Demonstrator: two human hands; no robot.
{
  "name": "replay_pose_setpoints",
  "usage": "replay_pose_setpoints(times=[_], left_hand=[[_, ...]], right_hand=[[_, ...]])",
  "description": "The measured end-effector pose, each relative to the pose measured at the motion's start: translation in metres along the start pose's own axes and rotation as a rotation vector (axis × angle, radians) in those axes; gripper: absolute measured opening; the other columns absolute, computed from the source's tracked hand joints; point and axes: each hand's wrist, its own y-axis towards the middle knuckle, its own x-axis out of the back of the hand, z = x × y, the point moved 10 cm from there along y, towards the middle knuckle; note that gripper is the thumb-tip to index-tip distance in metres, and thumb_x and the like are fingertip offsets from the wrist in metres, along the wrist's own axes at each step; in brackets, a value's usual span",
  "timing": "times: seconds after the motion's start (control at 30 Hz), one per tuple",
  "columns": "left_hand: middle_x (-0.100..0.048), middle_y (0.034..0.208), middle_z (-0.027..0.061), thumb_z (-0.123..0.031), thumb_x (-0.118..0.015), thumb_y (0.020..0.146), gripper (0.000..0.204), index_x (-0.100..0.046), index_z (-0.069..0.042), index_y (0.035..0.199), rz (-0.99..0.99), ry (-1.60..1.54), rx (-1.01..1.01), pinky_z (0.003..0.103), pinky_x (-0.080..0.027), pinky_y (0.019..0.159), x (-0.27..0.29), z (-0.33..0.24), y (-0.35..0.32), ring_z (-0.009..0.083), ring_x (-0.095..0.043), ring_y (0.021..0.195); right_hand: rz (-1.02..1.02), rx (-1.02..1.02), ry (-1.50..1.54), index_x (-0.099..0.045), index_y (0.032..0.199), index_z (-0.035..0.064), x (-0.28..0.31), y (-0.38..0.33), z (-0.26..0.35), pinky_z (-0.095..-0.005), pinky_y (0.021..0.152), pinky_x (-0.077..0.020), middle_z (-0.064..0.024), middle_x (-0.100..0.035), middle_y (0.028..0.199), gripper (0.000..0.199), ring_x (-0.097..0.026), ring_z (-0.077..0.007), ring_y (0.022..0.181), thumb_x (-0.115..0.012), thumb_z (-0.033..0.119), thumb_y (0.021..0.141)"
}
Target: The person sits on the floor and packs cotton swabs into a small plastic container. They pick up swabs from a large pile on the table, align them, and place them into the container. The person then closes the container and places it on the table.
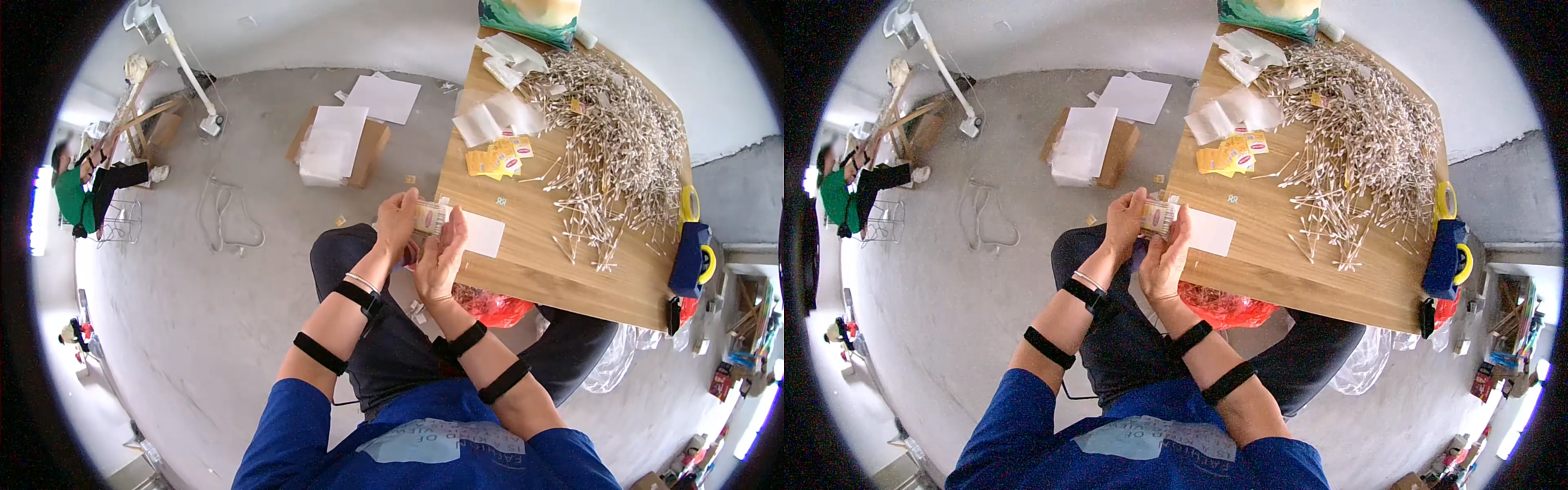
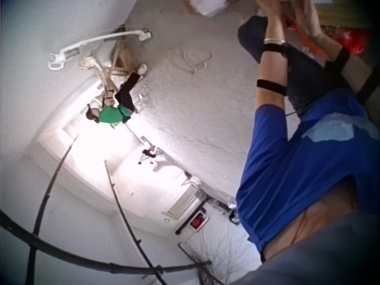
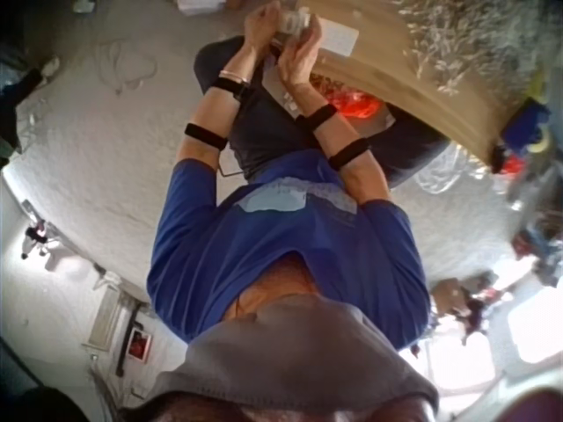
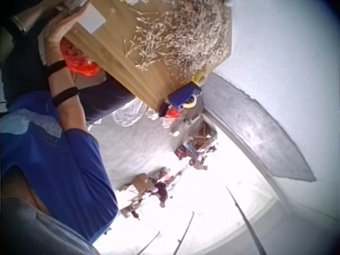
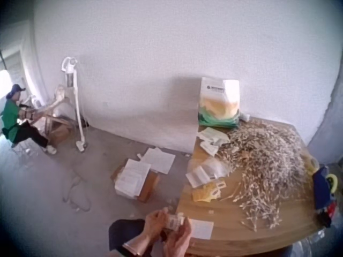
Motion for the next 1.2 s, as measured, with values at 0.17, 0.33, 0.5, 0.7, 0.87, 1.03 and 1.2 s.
replay_pose_setpoints(times=[0.17,0.33,0.5,0.7,0.87,1.03,1.2], left_hand=[[-0.064,0.08,0.0044,-0.032,-0.052,0.099,0.038,-0.065,0.002,0.088,0.011,0.123,-0.071,0.028,-0.049,0.064,0.002,-0.014,0.0,0.0108,-0.059,0.071],[-0.067,0.075,0.0121,-0.03,-0.052,0.096,0.039,-0.067,0.005,0.089,-0.016,0.208,-0.174,0.032,-0.047,0.064,0.01,-0.028,0.002,0.0153,-0.059,0.068],[-0.065,0.078,0.0122,-0.03,-0.05,0.098,0.039,-0.066,0.004,0.09,-0.005,0.285,-0.217,0.033,-0.047,0.066,0.011,-0.031,0.001,0.0163,-0.059,0.072],[-0.064,0.081,0.011,-0.031,-0.047,0.1,0.039,-0.063,0.003,0.091,0.045,0.37,-0.233,0.032,-0.047,0.069,0.004,-0.045,-0.006,0.0162,-0.057,0.075],[-0.068,0.086,0.0178,-0.034,-0.047,0.1,0.042,-0.063,0.005,0.093,0.03,0.349,-0.257,0.035,-0.048,0.072,0.01,-0.042,-0.004,0.022,-0.063,0.079],[-0.067,0.085,0.0185,-0.034,-0.046,0.1,0.042,-0.063,0.004,0.092,0.032,0.414,-0.252,0.036,-0.048,0.072,0.008,-0.044,-0.005,0.025,-0.062,0.077],[-0.062,0.079,0.0161,-0.035,-0.044,0.101,0.044,-0.061,0.003,0.088,0.056,0.471,-0.326,0.037,-0.046,0.069,0.01,-0.038,0.0,0.0257,-0.058,0.075]], right_hand=[[0.006,-0.089,0.171,-0.013,0.147,-0.0015,-0.005,0.001,-0.01,-0.041,0.117,-0.0183,-0.0207,-0.024,0.149,0.066,-0.02,-0.0298,0.144,-0.035,-0.013,0.086],[0.033,-0.037,0.224,-0.009,0.149,0.0029,-0.014,0.002,-0.013,-0.0406,0.117,-0.0146,-0.023,-0.016,0.153,0.074,-0.015,-0.0308,0.145,-0.035,-0.016,0.082],[-0.15,-0.085,0.301,-0.006,0.149,0.0008,-0.001,0.014,-0.022,-0.0449,0.117,-0.0135,-0.0206,-0.012,0.154,0.072,-0.014,-0.0357,0.145,-0.044,-0.009,0.089],[-0.088,0.028,0.146,-0.007,0.149,0.001,-0.008,0.02,-0.014,-0.0449,0.116,-0.0196,-0.0194,-0.011,0.153,0.07,-0.017,-0.0372,0.143,-0.049,-0.001,0.093],[-0.029,0.08,0.039,-0.006,0.149,0.0,-0.013,0.021,-0.013,-0.0463,0.115,-0.0217,-0.0207,-0.008,0.153,0.07,-0.02,-0.0409,0.141,-0.049,0.0,0.093],[-0.006,0.101,-0.003,-0.005,0.148,-0.0023,-0.008,0.021,-0.003,-0.0478,0.116,-0.0212,-0.0214,-0.005,0.155,0.073,-0.017,-0.0414,0.142,-0.045,-0.008,0.087],[0.012,0.075,-0.011,-0.001,0.151,0.0032,-0.001,-0.012,0.0,-0.0467,0.118,-0.0132,-0.0156,-0.006,0.156,0.091,-0.009,-0.035,0.146,-0.038,-0.02,0.071]])
